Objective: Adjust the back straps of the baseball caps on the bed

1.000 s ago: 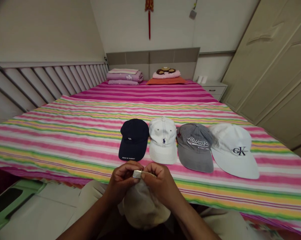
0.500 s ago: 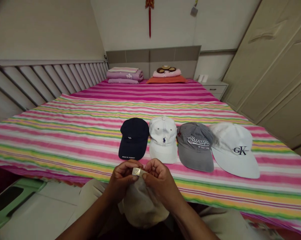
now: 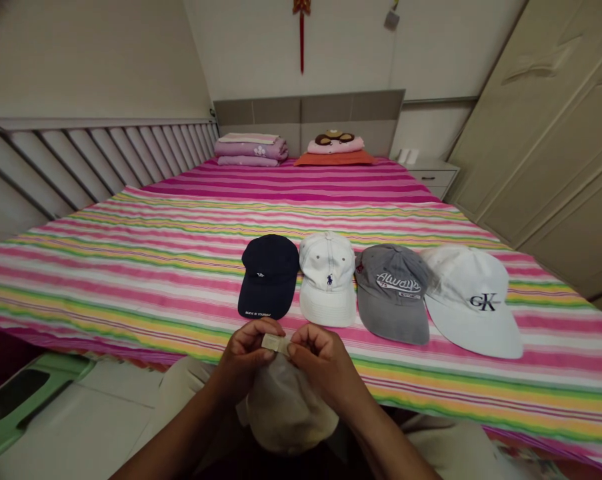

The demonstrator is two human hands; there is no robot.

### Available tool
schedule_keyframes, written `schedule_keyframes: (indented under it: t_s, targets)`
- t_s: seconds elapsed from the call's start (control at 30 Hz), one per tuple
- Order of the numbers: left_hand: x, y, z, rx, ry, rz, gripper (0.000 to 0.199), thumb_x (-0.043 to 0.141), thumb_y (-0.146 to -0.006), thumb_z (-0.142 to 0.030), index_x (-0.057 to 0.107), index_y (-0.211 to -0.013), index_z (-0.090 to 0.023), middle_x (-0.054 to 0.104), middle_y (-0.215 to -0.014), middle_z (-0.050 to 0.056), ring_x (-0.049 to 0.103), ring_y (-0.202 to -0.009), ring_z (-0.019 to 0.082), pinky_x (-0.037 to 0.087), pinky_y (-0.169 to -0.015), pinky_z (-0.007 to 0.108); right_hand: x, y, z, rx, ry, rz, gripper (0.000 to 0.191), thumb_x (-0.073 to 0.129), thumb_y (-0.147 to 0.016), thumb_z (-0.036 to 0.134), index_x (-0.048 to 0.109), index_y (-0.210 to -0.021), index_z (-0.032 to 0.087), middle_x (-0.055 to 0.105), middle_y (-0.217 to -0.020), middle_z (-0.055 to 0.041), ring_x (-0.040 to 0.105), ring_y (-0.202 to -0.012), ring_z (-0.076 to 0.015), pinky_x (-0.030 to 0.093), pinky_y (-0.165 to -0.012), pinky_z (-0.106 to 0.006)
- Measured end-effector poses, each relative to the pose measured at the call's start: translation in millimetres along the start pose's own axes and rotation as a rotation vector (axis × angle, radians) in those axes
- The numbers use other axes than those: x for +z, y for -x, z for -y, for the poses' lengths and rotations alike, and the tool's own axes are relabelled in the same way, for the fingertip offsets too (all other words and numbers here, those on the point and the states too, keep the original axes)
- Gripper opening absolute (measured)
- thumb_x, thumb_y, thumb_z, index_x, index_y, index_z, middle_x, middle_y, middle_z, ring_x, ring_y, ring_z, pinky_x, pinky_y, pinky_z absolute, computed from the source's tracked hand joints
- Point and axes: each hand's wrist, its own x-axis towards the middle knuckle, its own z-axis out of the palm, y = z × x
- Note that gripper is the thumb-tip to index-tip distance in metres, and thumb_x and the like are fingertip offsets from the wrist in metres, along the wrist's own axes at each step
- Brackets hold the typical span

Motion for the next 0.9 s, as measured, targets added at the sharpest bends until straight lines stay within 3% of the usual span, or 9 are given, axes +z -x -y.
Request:
schedule_keyframes:
  t_s: [0.13,0.33,0.63,0.77,0.9]
  targets:
    - [1.9,1.4,-2.0,-0.074,-0.029,0.047,0.023,0.073,-0.057,-0.016,0.064,-0.079,-0.017,0.058,-0.074,0.001,0.052,-0.065,0.01,0.039,-0.059,0.021,2.0,-0.2,0.0,-0.031,-0.026,0.037,0.023,0.064,-0.066,0.033,0.049,-0.06,0.016,0.041,-0.051,0.0058,0.032,-0.049,-0.0071,0.022,-0.047,-0.022]
    - [-0.2,-0.5,-3.7,-0.007,-0.007,0.034,0.022,0.075,-0.055,-0.017,0.065,-0.075,-0.017,0.058,-0.078,0.0,0.051,-0.068,0.011,0.038,-0.062,0.022,-5.1,-1.6,-2.5,0.015,-0.094,0.137,0.029,0.062,-0.07,0.042,0.05,-0.068,0.015,0.044,-0.057,0.0044,0.033,-0.05,-0.0067,0.022,-0.046,-0.021]
    - [-5.4,-0.9,-2.2,-0.007,-0.142,0.092,0.024,0.075,-0.053,-0.013,0.067,-0.075,-0.018,0.058,-0.078,0.001,0.051,-0.07,0.012,0.036,-0.063,0.024,-2.6,-1.0,-1.7,0.015,-0.004,0.131,0.03,0.064,-0.068,0.04,0.049,-0.06,0.015,0.044,-0.052,0.0042,0.032,-0.048,-0.0066,0.021,-0.046,-0.022]
    - [-6.7,-3.1,-3.6,-0.012,-0.09,0.054,0.023,0.076,-0.051,-0.015,0.067,-0.072,-0.017,0.057,-0.076,0.001,0.05,-0.067,0.011,0.036,-0.061,0.023,-11.3,-4.4,-4.1,0.02,-0.016,0.247,0.032,0.061,-0.071,0.044,0.051,-0.072,0.014,0.042,-0.058,0.0045,0.031,-0.052,-0.0068,0.021,-0.047,-0.022]
    - [-6.3,-4.8,-3.0,-0.017,0.016,0.02,0.024,0.078,-0.048,-0.016,0.066,-0.07,-0.017,0.059,-0.077,0.0,0.051,-0.066,0.01,0.036,-0.059,0.022,-23.6,-10.4,-11.2,0.094,0.097,0.396,0.032,0.071,-0.062,0.037,0.052,-0.073,0.014,0.041,-0.062,0.0048,0.032,-0.056,-0.0071,0.024,-0.049,-0.021]
